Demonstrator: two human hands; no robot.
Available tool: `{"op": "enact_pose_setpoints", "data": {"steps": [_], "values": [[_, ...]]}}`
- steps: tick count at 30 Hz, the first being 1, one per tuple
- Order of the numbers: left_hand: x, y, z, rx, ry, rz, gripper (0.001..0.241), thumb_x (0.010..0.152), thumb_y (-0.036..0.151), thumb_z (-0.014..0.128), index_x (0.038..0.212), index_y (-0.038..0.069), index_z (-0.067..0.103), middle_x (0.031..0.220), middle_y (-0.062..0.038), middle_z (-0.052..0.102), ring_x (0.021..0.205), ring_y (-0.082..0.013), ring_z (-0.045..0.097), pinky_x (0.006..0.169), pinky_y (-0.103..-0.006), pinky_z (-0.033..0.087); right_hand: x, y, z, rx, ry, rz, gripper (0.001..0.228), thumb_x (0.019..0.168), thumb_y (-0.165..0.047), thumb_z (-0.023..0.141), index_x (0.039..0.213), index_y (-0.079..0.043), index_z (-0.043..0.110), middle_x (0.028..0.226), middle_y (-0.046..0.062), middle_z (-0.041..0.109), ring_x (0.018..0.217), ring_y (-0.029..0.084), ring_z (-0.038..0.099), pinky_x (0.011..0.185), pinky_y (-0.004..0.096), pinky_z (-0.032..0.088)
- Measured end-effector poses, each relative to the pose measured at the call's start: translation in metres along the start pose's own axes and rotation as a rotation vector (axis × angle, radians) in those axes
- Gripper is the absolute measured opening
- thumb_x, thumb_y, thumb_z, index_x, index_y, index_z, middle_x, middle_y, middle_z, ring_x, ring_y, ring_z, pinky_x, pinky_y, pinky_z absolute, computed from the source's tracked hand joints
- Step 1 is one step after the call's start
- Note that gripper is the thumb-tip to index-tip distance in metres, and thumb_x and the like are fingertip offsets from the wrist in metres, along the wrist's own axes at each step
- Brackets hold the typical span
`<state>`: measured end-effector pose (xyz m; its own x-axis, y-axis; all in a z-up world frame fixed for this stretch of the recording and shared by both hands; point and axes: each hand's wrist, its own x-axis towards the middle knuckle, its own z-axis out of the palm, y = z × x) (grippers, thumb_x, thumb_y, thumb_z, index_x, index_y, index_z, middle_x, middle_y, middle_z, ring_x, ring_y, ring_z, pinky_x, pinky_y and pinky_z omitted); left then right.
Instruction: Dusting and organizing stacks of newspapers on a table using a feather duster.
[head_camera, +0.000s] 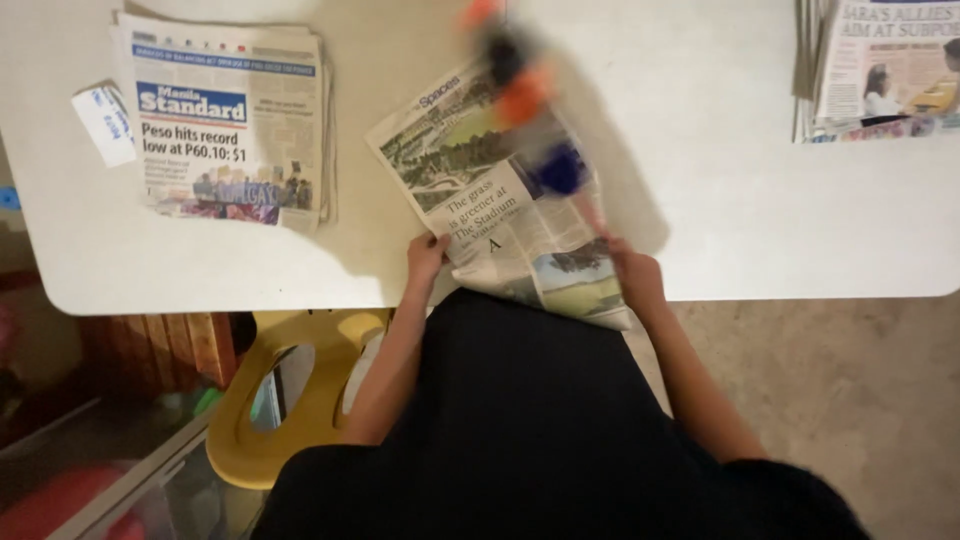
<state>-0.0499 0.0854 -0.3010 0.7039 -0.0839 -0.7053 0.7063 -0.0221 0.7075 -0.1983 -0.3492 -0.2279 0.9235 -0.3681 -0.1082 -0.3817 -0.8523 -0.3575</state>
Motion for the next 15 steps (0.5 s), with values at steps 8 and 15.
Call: {"op": "enact_pose_setpoints", "data": {"steps": [8,15], "values": [[0.030,0.084,0.003,0.384,0.435,0.366,0.032,0.093,0.025,0.075,0.094,-0.007,0.074,0.077,-0.011,0.071,0.068,-0.0197,0.062,0.066,-0.0382,0.051,0.085,0.001,-0.046,-0.008,-0.153,-0.035,0.038,0.114,-0.036,0.044,0.113,-0.008,0.070,0.068,0.019,0.065,0.059,0.038,0.065,0.056,0.049,0.050],[0.030,0.143,0.017,-0.095,0.321,0.661,0.035,0.104,0.025,0.061,0.124,-0.003,0.065,0.103,-0.011,0.074,0.087,-0.0179,0.069,0.077,-0.0327,0.056,0.016,-0.004,-0.022,0.211,-0.027,0.085,0.042,0.116,-0.034,0.039,0.107,-0.002,0.065,0.069,0.026,0.061,0.058,0.042,0.062,0.052,0.054,0.044]]}}
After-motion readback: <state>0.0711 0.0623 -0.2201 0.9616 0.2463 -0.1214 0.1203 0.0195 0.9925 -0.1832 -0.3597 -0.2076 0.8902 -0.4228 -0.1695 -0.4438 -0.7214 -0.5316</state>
